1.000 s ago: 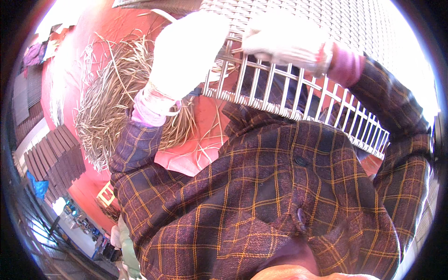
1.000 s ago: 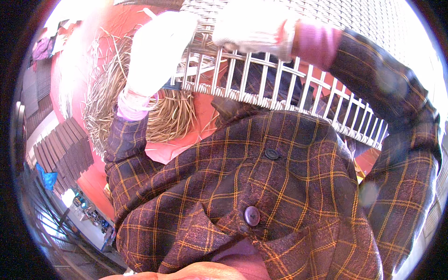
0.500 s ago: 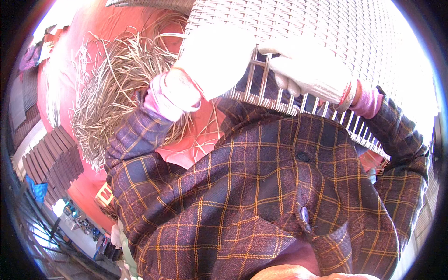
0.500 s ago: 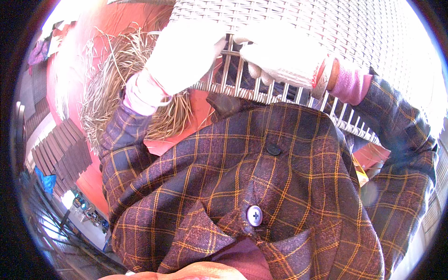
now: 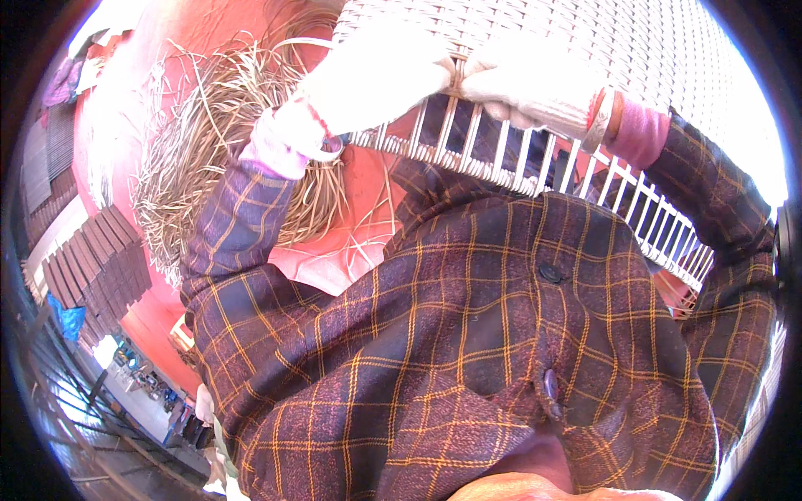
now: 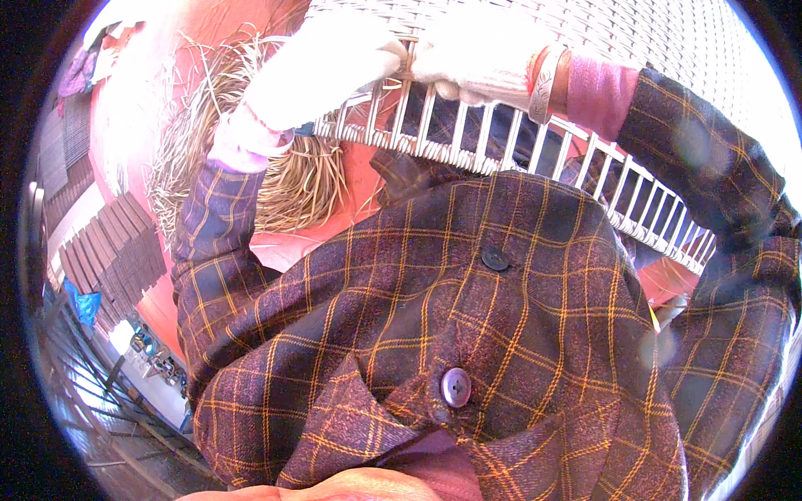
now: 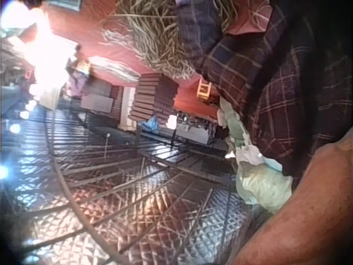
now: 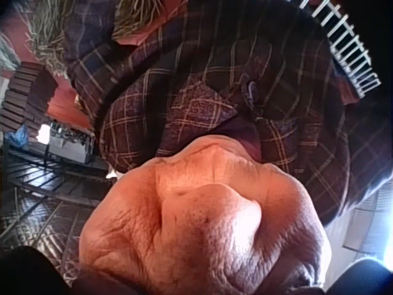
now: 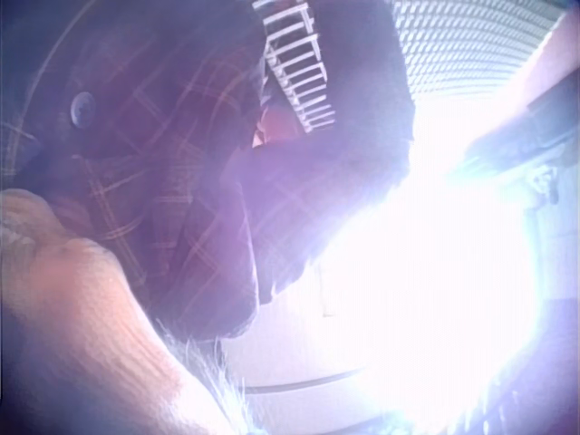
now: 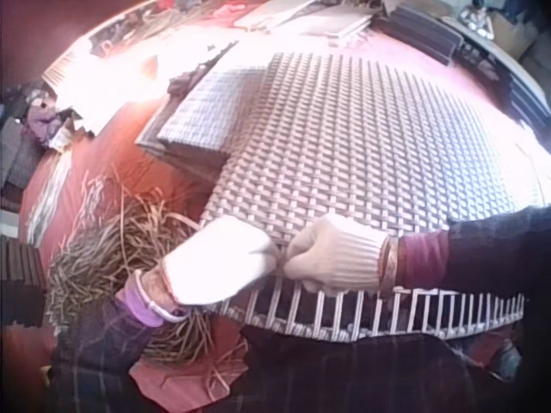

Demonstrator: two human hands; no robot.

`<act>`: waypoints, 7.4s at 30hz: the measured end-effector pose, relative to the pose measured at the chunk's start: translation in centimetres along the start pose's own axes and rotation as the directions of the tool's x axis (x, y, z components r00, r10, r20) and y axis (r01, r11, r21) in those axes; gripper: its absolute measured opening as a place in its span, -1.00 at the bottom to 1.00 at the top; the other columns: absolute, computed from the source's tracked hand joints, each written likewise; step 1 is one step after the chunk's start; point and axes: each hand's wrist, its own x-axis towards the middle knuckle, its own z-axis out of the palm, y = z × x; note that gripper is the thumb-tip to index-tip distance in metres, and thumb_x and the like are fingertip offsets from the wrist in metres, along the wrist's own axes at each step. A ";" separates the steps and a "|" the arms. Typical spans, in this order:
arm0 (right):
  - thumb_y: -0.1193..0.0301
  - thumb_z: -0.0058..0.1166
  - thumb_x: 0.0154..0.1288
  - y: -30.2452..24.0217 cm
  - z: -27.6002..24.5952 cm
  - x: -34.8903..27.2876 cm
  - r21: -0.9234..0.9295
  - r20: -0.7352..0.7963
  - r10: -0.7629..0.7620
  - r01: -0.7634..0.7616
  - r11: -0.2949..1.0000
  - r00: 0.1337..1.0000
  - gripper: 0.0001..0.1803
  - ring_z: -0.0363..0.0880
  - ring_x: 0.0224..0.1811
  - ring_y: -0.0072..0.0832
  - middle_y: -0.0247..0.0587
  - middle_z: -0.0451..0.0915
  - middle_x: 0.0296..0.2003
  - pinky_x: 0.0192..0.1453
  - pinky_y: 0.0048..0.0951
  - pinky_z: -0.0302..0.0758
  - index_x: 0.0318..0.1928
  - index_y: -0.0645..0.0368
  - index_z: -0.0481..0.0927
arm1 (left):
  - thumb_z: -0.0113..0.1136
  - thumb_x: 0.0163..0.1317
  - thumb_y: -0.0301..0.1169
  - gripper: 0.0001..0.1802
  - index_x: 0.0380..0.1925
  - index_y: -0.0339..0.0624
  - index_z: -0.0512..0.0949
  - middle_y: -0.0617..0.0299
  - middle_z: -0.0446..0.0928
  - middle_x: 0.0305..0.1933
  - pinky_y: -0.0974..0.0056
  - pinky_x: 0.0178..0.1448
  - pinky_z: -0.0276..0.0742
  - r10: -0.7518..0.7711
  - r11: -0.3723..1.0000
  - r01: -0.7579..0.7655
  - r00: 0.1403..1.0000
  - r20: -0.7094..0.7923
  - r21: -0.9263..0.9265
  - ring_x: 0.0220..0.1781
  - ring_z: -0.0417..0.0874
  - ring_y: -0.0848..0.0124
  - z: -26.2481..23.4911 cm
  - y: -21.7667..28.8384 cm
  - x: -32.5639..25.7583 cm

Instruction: The person weaves a flat wicker basket by hand, threading flexible strips through a metal frame. They repeatedly pull strips through the weave, adjust tension, and rotate the basket to continue the pattern.

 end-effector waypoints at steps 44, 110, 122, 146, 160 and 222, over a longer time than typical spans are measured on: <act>0.26 0.13 0.63 1.6 -1.6 -6.6 0.213 -0.102 0.014 0.009 0.977 0.995 -0.64 0.39 -0.64 -0.79 -0.50 0.61 -0.50 -0.60 -0.68 0.30 0.24 0.17 0.75 | 0.31 0.42 -0.38 -0.60 0.23 -0.09 0.71 0.12 0.72 0.06 0.03 0.06 0.66 -0.058 0.965 0.037 0.995 0.076 0.262 0.00 0.74 0.15 1.8 4.5 2.9; 0.30 -0.06 0.62 4.6 -2.9 -13.7 0.090 -0.085 0.182 -0.174 0.981 0.980 -0.61 0.56 -0.61 -0.68 -0.30 0.66 -0.50 -0.58 -0.59 0.51 0.26 0.24 0.58 | 0.44 0.31 -0.36 -0.72 0.02 -0.05 0.80 0.23 0.78 -0.02 0.03 0.11 0.67 0.159 0.959 -0.154 0.987 -0.005 0.236 0.02 0.77 0.19 0.5 7.6 8.5; 0.30 -0.02 0.62 6.4 -3.0 -13.1 0.428 0.041 0.205 -0.203 0.881 0.978 -0.63 0.58 -0.63 -0.66 -0.29 0.67 -0.51 -0.64 -0.63 0.46 0.24 0.24 0.60 | 0.45 0.31 -0.37 -0.78 -0.05 -0.07 0.77 0.18 0.75 -0.05 0.05 0.01 0.67 0.162 0.969 -0.148 0.985 -0.054 0.197 -0.04 0.75 0.19 3.1 8.5 9.4; 0.33 -0.04 0.57 6.8 -4.2 -12.5 -0.607 -0.352 -0.477 0.192 0.772 0.806 -0.69 0.77 -0.33 -0.21 -0.03 0.75 -0.37 -0.13 -0.10 0.70 0.06 0.18 0.72 | 0.40 0.30 -0.34 -0.77 -0.06 -0.06 0.76 0.21 0.71 -0.16 0.14 -0.12 0.62 0.108 0.921 -0.128 0.991 0.073 0.369 -0.15 0.73 0.25 3.5 8.6 11.2; 0.30 0.04 0.62 5.8 -5.7 -12.4 -0.197 -0.088 0.022 -0.039 0.980 0.996 -0.67 0.69 -0.65 -0.44 -0.16 0.70 -0.56 -0.62 -0.36 0.63 0.12 0.31 0.66 | 0.34 0.42 -0.32 -0.77 0.03 -0.02 0.76 0.23 0.69 -0.16 0.16 -0.15 0.58 0.256 0.889 -0.200 0.963 -0.085 0.413 -0.19 0.70 0.24 3.6 7.9 9.5; 0.54 0.10 0.45 9.4 -6.0 -20.2 0.221 -0.599 -0.008 0.175 0.959 0.801 -0.79 0.43 -0.68 -0.74 -0.38 0.59 -0.65 -0.60 -0.61 0.31 -0.37 0.31 0.68 | 0.37 0.36 -0.38 -0.72 0.03 -0.21 0.70 0.08 0.69 -0.09 0.07 -0.05 0.73 -0.139 0.965 0.103 0.980 -0.140 -0.240 -0.12 0.79 0.09 7.0 13.4 16.5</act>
